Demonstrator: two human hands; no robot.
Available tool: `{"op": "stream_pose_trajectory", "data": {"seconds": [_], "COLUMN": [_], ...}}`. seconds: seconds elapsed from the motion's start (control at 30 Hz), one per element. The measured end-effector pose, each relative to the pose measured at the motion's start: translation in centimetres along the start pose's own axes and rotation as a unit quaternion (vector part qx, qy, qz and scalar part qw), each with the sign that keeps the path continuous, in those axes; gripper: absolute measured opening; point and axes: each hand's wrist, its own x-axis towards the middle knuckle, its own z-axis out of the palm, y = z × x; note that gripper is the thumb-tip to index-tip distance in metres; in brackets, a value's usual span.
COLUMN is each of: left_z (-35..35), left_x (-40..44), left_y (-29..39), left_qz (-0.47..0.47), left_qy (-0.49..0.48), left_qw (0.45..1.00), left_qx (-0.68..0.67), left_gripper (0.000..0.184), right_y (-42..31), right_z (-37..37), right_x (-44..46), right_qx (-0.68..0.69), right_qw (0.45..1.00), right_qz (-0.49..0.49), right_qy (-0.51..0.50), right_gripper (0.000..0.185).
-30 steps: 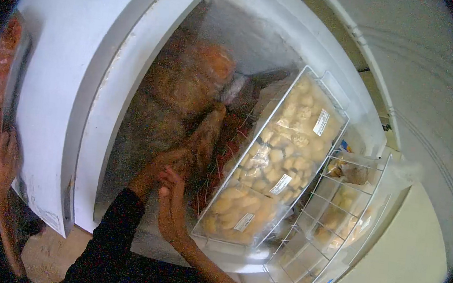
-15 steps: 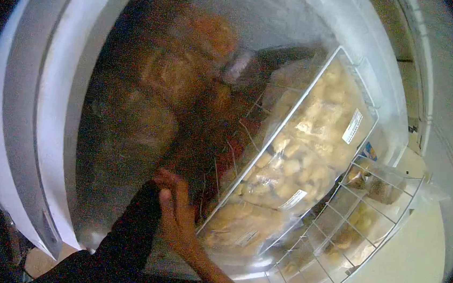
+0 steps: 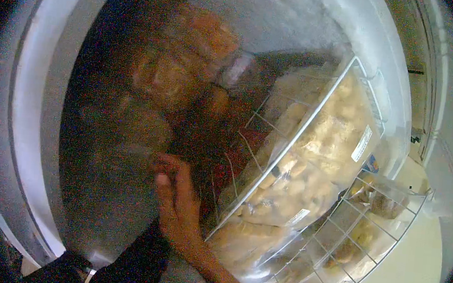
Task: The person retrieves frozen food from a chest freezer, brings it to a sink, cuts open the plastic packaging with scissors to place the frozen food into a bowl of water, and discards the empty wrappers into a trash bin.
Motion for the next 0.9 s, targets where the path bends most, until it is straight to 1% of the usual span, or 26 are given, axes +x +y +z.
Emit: {"op": "stream_pose_trajectory", "data": {"seconds": [0.03, 0.07, 0.13, 0.17, 0.23, 0.3, 0.37, 0.4, 0.47, 0.5, 0.57, 0.63, 0.7, 0.73, 0.8, 0.83, 0.9], "left_z": [-0.3, -0.7, -2.5, -3.5, -5.7, -8.0, -10.9, -12.4, -15.1, -16.7, -19.6, -22.5, -24.5, -25.0, -25.2, -24.6, -23.1], "left_x": [0.4, 0.7, 0.6, 0.1, -1.0, -2.5, -4.8, -5.7, -7.8, -8.9, -9.9, -10.1, -9.4, -8.7, -7.4, -6.8, -6.8], "left_y": [0.2, 0.4, 1.7, 2.4, 4.4, 6.4, 8.9, 10.1, 11.8, 12.7, 14.8, 17.2, 19.6, 20.4, 21.5, 21.7, 20.9], "left_qz": [0.004, 0.009, 0.028, 0.037, 0.058, 0.079, 0.108, 0.123, 0.157, 0.178, 0.232, 0.299, 0.345, 0.359, 0.349, 0.34, 0.331], "left_qy": [0.003, 0.006, 0.011, 0.013, 0.011, 0.001, -0.015, -0.028, -0.026, 0.008, 0.117, 0.247, 0.304, 0.306, 0.272, 0.257, 0.248], "left_qw": [1.0, 1.0, 1.0, 0.999, 0.998, 0.997, 0.994, 0.991, 0.985, 0.981, 0.959, 0.914, 0.883, 0.879, 0.896, 0.904, 0.91], "left_qx": [0.002, 0.004, -0.002, 0.002, -0.003, -0.013, -0.032, -0.04, -0.06, -0.076, -0.11, -0.116, -0.092, -0.07, -0.033, -0.016, -0.003], "left_gripper": [0.057, 0.057, 0.057, 0.057, 0.057, 0.057, 0.057, 0.057, 0.057, 0.057, 0.057, 0.057, 0.057, 0.057, 0.057, 0.057, 0.057], "right_y": [0.2, 0.3, -0.1, -0.4, -1.2, -2.7, -1.9, 0.5, 3.0, 3.7, 4.9, 5.7, 6.3, 6.5, 6.7, 6.7, 6.7], "right_z": [0.1, 0.0, -0.6, -0.5, -0.4, 0.0, 0.6, 0.3, -0.6, -0.6, -0.4, 0.1, 0.4, 0.4, 0.2, 0.0, -1.0], "right_x": [0.2, 0.5, 1.9, 2.9, 5.4, 9.1, 15.0, 19.9, 26.7, 28.5, 29.3, 29.0, 28.8, 29.0, 29.6, 30.1, 31.6], "right_qx": [-0.033, -0.032, -0.178, -0.168, -0.263, -0.255, -0.195, -0.208, -0.214, -0.214, -0.208, -0.198, -0.195, -0.197, -0.209, -0.224, -0.272], "right_qw": [0.999, 0.999, 0.979, 0.98, 0.955, 0.954, 0.951, 0.915, 0.864, 0.861, 0.892, 0.918, 0.928, 0.929, 0.924, 0.916, 0.88], "right_qz": [-0.01, -0.006, -0.095, -0.101, -0.134, -0.146, -0.196, -0.305, -0.411, -0.413, -0.337, -0.259, -0.205, -0.182, -0.124, -0.087, -0.032], "right_qy": [-0.017, -0.019, -0.045, -0.044, 0.022, 0.066, 0.138, 0.165, 0.196, 0.206, 0.217, 0.226, 0.243, 0.256, 0.294, 0.322, 0.388], "right_gripper": [0.029, 0.029, 0.025, 0.025, 0.026, 0.026, 0.025, 0.026, 0.028, 0.028, 0.03, 0.032, 0.035, 0.036, 0.038, 0.04, 0.042]}}
